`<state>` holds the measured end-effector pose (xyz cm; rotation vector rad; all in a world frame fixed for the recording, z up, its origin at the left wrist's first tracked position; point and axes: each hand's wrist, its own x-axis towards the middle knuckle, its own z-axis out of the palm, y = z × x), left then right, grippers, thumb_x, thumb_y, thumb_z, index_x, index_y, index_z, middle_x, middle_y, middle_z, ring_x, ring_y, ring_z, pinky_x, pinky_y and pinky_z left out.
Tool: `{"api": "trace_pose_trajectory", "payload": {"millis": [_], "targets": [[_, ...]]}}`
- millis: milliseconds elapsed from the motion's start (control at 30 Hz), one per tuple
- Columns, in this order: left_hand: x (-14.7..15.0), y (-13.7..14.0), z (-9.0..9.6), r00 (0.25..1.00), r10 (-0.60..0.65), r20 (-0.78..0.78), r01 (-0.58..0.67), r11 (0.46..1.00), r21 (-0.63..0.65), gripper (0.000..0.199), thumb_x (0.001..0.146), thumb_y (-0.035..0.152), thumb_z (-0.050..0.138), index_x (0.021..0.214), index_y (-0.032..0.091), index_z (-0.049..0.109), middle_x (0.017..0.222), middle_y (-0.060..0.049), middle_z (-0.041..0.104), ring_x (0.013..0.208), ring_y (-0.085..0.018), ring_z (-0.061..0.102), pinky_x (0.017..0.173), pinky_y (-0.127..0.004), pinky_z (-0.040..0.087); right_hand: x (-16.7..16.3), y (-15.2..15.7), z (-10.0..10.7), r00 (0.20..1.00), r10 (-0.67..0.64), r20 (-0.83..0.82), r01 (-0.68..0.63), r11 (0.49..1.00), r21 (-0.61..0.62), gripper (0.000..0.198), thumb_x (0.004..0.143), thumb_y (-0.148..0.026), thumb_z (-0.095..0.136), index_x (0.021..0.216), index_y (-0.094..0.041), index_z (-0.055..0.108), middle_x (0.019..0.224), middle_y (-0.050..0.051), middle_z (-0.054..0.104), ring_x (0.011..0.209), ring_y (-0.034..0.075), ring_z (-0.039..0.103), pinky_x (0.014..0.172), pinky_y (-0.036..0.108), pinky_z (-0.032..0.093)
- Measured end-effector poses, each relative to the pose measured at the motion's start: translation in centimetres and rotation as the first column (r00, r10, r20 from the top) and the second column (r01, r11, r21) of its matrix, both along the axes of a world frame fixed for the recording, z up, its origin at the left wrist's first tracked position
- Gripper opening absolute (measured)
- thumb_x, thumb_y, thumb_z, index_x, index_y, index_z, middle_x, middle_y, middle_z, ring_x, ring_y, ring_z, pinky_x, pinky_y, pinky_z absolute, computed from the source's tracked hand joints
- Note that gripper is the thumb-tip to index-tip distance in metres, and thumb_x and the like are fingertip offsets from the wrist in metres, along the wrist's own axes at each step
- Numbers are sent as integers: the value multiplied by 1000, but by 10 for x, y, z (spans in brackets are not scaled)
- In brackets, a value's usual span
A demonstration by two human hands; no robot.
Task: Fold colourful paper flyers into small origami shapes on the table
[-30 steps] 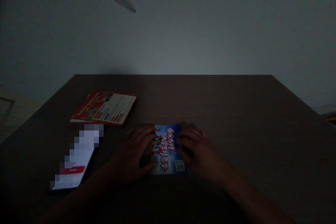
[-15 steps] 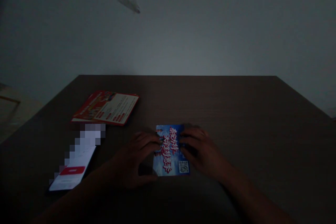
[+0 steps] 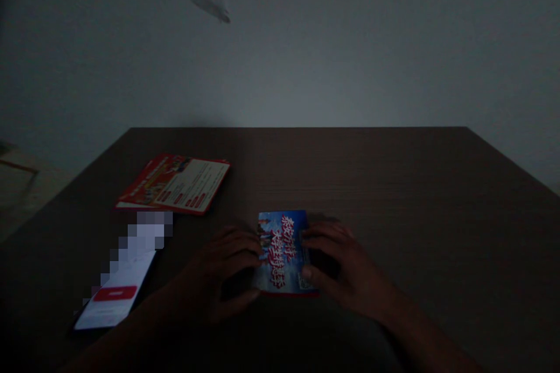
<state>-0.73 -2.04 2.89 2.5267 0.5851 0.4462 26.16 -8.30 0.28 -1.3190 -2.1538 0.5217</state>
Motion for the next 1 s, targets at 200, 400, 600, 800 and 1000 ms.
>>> {"api": "trace_pose_trajectory", "payload": {"millis": [200,400,600,800,1000], "targets": [[3,1,-1,998,32,50,-33,999,5,18,81,25,55,97,19,59,99,-6,64,98,-21,55,91,-40,38,1,-5,10,997,53,47,-52,998,-17,81,56,-62,74,124,-26,53,133,13,50,123,35,44,97,53,41],[2,2,0,999,48,22,-48,999,-22,17,86,18,45,93,17,60,96,-7,64,95,-20,55,90,-39,38,0,-1,0,995,33,94,-37,998,48,40,76,-28,67,114,-24,59,125,10,56,122,29,46,98,50,40],[-4,4,0,998,33,61,-28,997,-68,35,78,30,58,111,21,55,111,-8,60,105,-25,51,93,-44,36,2,3,-5,999,7,53,-12,996,89,32,80,-16,57,110,-26,61,120,8,60,118,26,51,95,48,44],[-4,5,1,997,11,74,-5,997,-78,58,60,11,51,117,24,50,116,-6,56,109,-26,49,95,-47,36,2,6,-2,998,21,-51,-16,994,109,34,83,-14,52,112,-28,59,114,7,63,110,25,56,89,46,49],[-2,4,-17,968,222,115,-212,973,-91,45,70,5,49,112,20,55,112,-10,56,103,-22,54,86,-38,46,-1,4,3,995,34,-89,-25,995,101,33,84,-10,50,111,-28,57,108,7,64,101,22,60,80,40,53]]}}
